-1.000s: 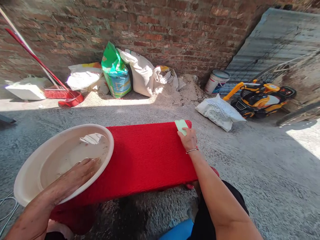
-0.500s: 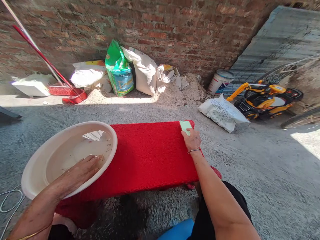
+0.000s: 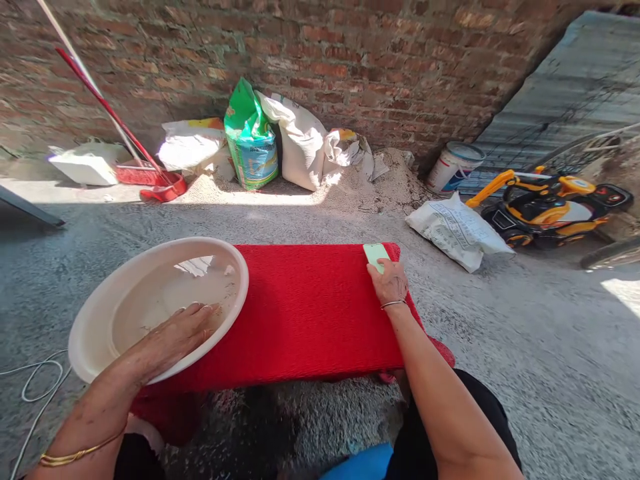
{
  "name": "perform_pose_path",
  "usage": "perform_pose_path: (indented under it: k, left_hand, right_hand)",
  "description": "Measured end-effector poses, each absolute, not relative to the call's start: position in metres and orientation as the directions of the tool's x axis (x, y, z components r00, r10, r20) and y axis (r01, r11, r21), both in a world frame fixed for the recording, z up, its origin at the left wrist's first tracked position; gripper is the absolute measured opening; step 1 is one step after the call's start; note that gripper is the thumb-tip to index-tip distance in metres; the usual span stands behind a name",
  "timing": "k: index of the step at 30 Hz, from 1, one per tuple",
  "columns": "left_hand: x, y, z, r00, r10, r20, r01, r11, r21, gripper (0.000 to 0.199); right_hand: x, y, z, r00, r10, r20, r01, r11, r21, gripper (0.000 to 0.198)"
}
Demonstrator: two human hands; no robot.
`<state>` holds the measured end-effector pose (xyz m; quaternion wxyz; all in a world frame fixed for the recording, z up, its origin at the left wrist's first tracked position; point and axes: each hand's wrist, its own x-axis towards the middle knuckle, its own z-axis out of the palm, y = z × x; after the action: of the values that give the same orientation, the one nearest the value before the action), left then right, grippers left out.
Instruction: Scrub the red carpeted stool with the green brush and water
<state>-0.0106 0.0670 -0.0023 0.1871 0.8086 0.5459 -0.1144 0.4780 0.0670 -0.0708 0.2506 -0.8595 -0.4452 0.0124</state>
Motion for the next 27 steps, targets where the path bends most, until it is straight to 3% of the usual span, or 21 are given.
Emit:
perform_pose_path:
  k: [5,11,14,18,23,27]
  left_hand:
    - [-0.007,0.064,0.0,0.378,0.839,-0.392,0.925,-0.321,0.204,0.051]
    - [-0.01,0.063,-0.003,0.363,0.84,-0.403,0.93,-0.303,0.206,0.051]
    - [-0.008,0.063,0.0,0.37,0.832,-0.413,0.928,-0.308,0.211,0.049]
    - [-0.005,0.063,0.005,0.379,0.818,-0.432,0.925,-0.319,0.207,0.047]
    - [-0.004,0.063,0.006,0.382,0.816,-0.433,0.924,-0.317,0.215,0.048]
    - [-0.001,0.062,0.007,0.377,0.827,-0.417,0.925,-0.316,0.21,0.047]
  right_hand:
    - [0.436,0.11,-0.058,0.45,0.864,0.227,0.82,-0.299,-0.488,0.048]
    - [0.316,0.169,-0.033,0.081,0.992,0.093,0.942,-0.046,-0.332,0.042]
    - [0.308,0.182,-0.03,0.04,0.998,0.043,0.959,-0.027,-0.282,0.041]
    - [0.374,0.178,-0.034,0.251,0.968,0.012,0.924,-0.235,-0.302,0.04]
    - [0.492,0.131,-0.023,0.652,0.758,0.013,0.71,-0.605,-0.361,0.046]
    - [0.527,0.097,-0.013,0.768,0.637,0.064,0.601,-0.683,-0.414,0.049]
